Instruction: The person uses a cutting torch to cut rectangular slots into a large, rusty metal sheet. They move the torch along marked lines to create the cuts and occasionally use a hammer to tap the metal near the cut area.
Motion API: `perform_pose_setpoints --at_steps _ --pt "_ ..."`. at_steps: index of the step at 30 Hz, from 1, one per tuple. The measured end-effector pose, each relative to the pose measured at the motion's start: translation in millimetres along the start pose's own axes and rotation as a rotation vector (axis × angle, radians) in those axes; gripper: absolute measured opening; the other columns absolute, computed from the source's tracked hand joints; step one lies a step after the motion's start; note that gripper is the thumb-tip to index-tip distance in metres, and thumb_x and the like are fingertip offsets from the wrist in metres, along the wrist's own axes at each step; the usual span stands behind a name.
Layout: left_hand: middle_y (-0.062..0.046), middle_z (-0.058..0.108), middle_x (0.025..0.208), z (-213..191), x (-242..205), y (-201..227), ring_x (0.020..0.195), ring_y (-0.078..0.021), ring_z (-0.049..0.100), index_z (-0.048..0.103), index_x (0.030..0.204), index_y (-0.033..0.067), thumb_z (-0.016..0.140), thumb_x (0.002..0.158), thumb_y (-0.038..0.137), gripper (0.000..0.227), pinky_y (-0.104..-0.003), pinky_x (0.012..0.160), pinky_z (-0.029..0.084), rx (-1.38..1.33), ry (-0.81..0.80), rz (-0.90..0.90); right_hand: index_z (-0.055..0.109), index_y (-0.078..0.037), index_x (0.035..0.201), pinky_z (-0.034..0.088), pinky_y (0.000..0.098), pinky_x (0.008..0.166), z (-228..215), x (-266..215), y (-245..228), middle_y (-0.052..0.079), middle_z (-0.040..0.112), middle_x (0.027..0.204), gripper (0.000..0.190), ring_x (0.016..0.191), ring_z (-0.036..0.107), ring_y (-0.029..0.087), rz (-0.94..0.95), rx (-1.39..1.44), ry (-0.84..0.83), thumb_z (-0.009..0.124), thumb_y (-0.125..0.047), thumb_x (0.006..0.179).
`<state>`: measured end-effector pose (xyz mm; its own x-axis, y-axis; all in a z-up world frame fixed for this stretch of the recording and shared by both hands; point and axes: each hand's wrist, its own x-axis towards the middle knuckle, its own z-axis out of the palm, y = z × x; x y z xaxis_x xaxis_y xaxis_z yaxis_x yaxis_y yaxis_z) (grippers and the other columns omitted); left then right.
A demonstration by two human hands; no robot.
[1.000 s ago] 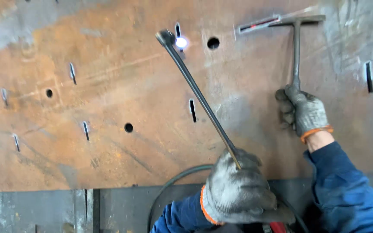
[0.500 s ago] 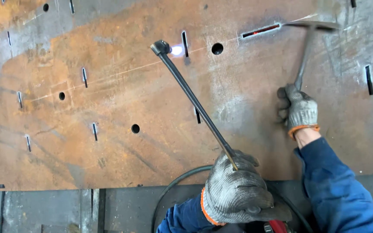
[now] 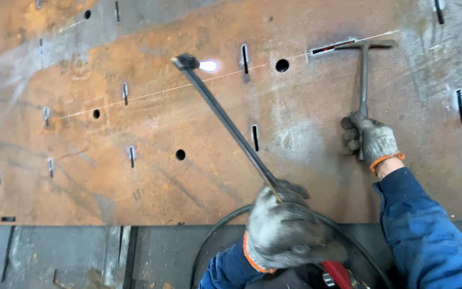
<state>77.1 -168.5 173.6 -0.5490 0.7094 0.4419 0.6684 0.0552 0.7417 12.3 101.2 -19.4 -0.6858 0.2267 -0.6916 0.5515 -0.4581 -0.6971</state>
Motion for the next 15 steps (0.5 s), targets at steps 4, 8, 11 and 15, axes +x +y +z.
perform_pose_setpoints --at_steps 4,8,11,15 --pt "-0.004 0.071 0.091 -26 -7 15 0.093 -0.0287 0.072 0.072 0.091 0.0157 0.068 0.095 0.044 0.029 -0.053 0.096 0.060 0.058 0.219 0.088 0.069 -0.004 0.102 0.055 0.0374 0.051 -8 10 8 0.004 0.063 0.071 0.034 0.050 0.055 0.013 -0.023 0.084 -0.014 0.064 -0.038 0.102" --pt "-0.002 0.072 0.090 -75 -2 49 0.093 -0.0268 0.074 0.067 0.089 0.0164 0.084 0.092 0.041 0.030 -0.053 0.097 0.063 0.193 0.335 0.050 0.068 -0.005 0.101 0.047 0.0340 0.049 -12 14 10 0.003 0.061 0.071 0.032 0.050 0.051 0.012 -0.027 0.166 -0.097 0.066 -0.037 0.105" --pt "-0.003 0.068 0.080 -106 -8 59 0.080 -0.0257 0.072 0.065 0.082 0.0155 0.081 0.087 0.037 0.027 -0.054 0.087 0.065 0.182 0.434 -0.038 0.068 -0.006 0.099 0.047 0.0346 0.051 -9 12 9 0.003 0.060 0.071 0.032 0.049 0.050 0.012 -0.004 0.125 -0.038 0.065 -0.037 0.104" --pt "-0.005 0.068 0.083 -134 -25 50 0.082 -0.0265 0.070 0.063 0.086 0.0134 0.092 0.075 0.028 0.035 -0.054 0.085 0.064 0.156 0.500 0.028 0.068 -0.008 0.102 0.045 0.0324 0.048 -9 2 9 0.000 0.057 0.071 0.031 0.049 0.048 0.010 -0.029 0.122 -0.043 0.064 -0.038 0.107"
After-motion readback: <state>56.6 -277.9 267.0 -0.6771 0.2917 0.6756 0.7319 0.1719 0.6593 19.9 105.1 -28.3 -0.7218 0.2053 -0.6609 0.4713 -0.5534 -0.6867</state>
